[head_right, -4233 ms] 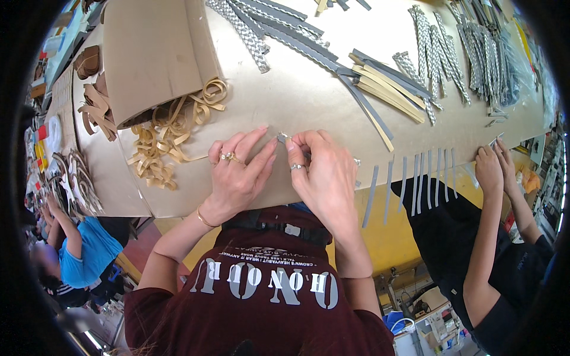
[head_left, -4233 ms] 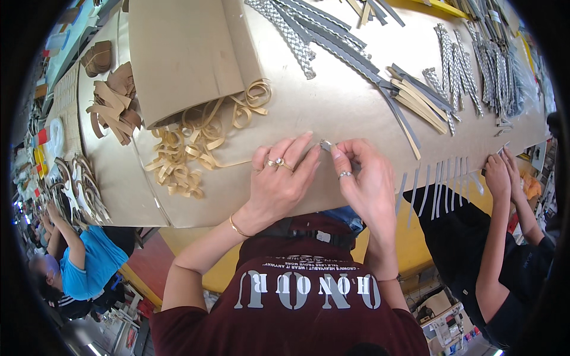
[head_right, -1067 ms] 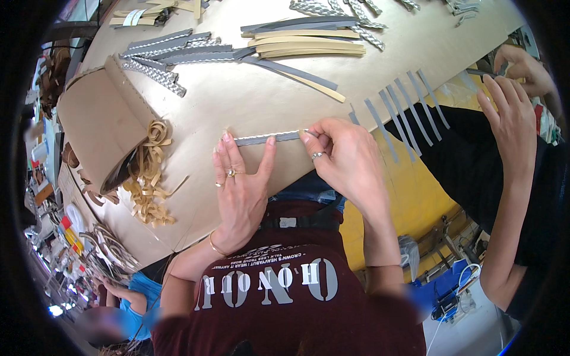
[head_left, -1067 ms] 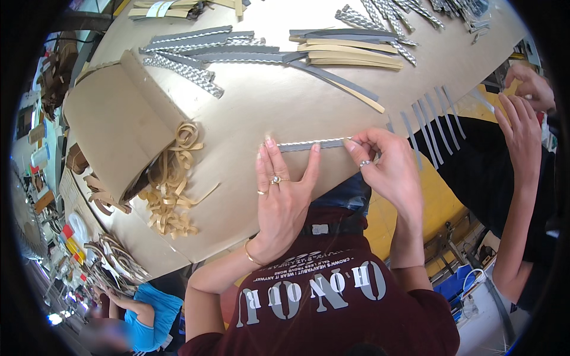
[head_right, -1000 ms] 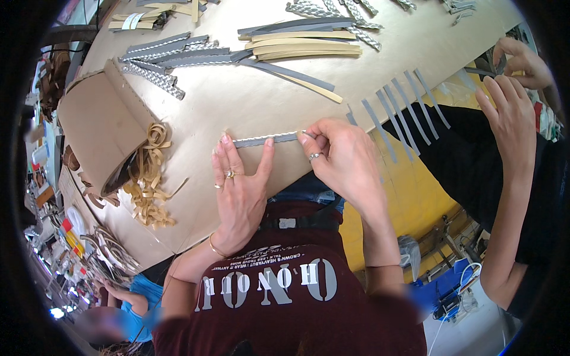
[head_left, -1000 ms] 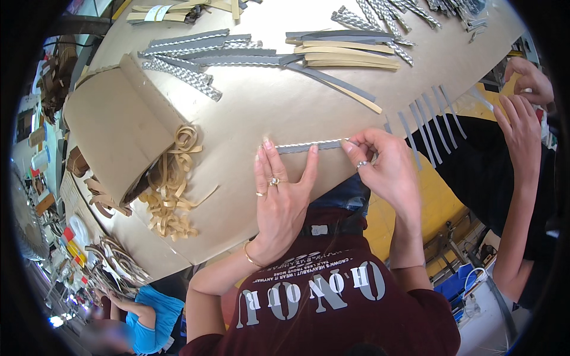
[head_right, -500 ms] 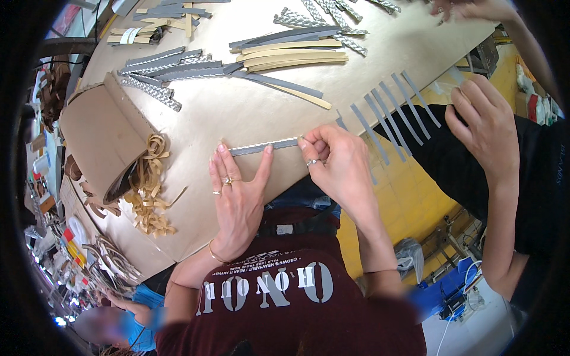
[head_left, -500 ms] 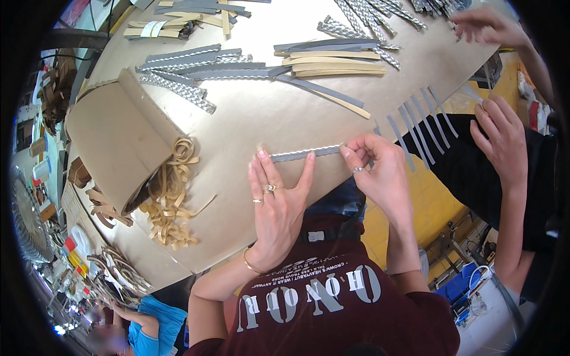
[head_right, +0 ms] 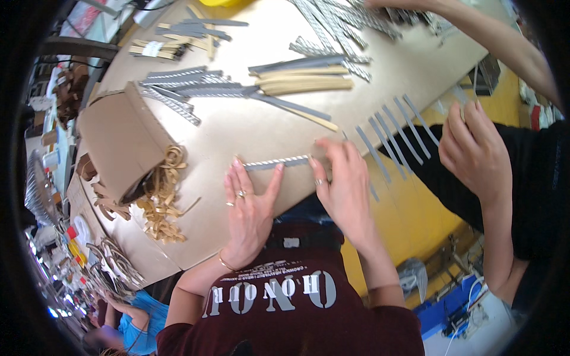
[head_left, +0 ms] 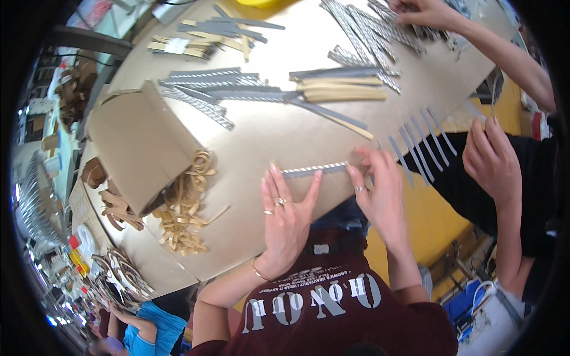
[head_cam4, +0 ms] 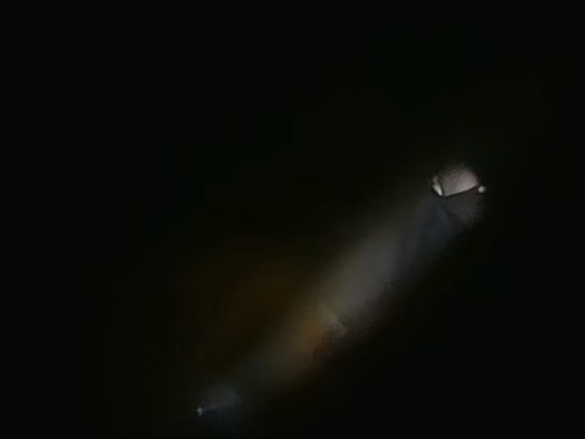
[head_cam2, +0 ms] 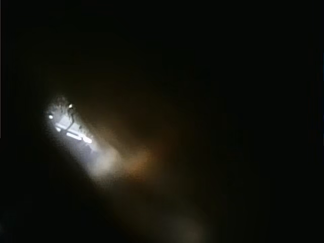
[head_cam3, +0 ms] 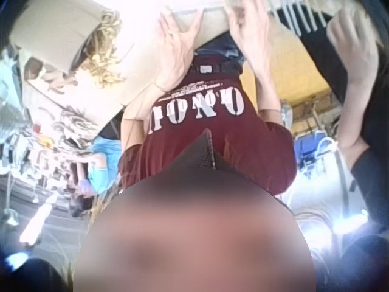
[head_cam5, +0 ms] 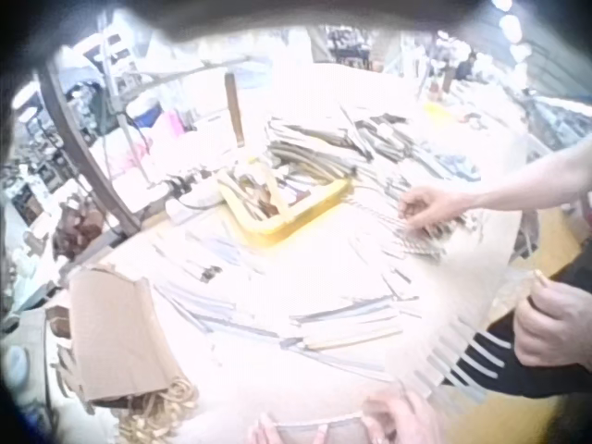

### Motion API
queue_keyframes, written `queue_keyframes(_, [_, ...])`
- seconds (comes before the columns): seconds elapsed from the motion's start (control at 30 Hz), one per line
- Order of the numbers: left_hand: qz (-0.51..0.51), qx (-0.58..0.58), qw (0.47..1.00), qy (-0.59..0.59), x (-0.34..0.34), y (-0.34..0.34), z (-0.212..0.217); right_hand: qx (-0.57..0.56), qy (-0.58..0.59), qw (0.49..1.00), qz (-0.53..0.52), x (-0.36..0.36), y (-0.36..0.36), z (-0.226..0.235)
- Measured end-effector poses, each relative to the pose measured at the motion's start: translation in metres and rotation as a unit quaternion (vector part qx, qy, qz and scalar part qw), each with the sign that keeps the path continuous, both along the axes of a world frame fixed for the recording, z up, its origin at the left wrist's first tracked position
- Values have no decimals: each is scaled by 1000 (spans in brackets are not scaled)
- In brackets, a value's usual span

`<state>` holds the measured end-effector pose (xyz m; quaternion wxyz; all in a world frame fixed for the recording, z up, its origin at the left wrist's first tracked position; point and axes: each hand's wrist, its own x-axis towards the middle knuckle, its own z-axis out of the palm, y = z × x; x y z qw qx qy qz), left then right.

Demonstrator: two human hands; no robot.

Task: The person repeatedly picks up thin strips of material from a table, aligns them, and joins them together by hand. The person places the assembled strips back on the table among other similar pieces. Other workers are visible in the background performing similar tasks.

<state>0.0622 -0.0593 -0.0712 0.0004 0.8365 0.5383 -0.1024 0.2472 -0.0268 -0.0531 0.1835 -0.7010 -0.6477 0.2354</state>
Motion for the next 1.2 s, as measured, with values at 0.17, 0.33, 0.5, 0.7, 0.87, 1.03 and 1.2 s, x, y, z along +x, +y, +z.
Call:
queue_keyframes(0.17, [18, -8, 999, -46, 0, -1, -4, -64, -202, 962, 173, -15, -32, -10])
queue_keyframes(0.33, [76, -24, 987, -140, -11, -6, -4, -63, -230, 957, 164, -13, -40, -14])
queue_keyframes(0.5, [97, -50, 970, -217, -27, -12, -8, -87, -256, 957, 106, -21, -39, 4])
queue_keyframes(0.7, [75, -96, 958, -261, -31, -8, -18, 2, -47, 962, 268, -61, -21, -7])
queue_keyframes(0.87, [67, -97, 949, -292, -37, -7, -14, 95, -104, 976, 166, -33, -27, -23])
queue_keyframes(1.03, [74, -61, 939, -330, -37, -11, -27, 134, -55, 984, 106, -17, -14, -15])
queue_keyframes(1.2, [80, 85, 924, -364, -42, -28, -41, -23, -15, 989, 142, -34, 27, 10])
